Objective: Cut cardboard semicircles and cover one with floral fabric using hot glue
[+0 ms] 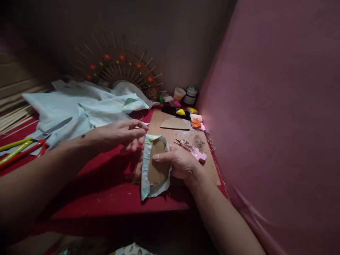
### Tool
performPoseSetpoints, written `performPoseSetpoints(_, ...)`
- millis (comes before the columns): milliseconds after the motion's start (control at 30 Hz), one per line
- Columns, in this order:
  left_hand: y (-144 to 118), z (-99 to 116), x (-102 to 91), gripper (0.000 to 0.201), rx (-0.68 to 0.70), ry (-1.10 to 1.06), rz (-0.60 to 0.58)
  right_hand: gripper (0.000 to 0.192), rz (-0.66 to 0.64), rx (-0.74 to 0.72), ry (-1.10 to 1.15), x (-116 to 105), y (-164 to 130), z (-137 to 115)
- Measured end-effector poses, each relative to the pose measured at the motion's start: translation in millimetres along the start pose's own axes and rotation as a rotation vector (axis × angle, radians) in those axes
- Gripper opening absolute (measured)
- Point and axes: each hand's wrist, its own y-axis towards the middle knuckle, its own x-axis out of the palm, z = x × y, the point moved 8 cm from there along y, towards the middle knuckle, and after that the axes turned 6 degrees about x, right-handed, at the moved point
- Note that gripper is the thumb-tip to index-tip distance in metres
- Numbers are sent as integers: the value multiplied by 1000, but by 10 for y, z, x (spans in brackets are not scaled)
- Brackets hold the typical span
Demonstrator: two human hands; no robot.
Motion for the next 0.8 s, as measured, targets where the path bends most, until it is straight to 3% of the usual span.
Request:
performPoseSetpoints(100, -13, 34, 100, 45, 50, -72, -94, 38, 31, -65, 28, -13, -4, -68)
performPoseSetpoints(167, -8, 69, 166, 34, 91, -80, -118, 38, 50, -107, 71, -31, -11, -111)
performPoseSetpoints(233, 5, 110, 108, 20, 147, -27, 17, 36, 80, -124, 114, -58, -22, -133)
performPoseSetpoints(333, -51, 200, -44, 31, 267, 117, 283, 36, 124, -131, 150, -89, -40, -156)
performPoseSetpoints(467, -181, 328, -39, 44, 463, 360, 434, 37, 160, -178, 192, -116, -40, -203)
performPoseSetpoints(533, -204, 347, 27, 35, 511, 470, 476, 34, 177, -209, 204, -133, -28, -214)
performPoseSetpoints(600, -166, 308, 111, 22, 484, 530, 486, 33, 190, -247, 204, -144, -18, -222)
performPoseSetpoints(800, -15, 162, 388, 43, 352, 638, 367, 40, 188, -278, 216, -117, 6, -190)
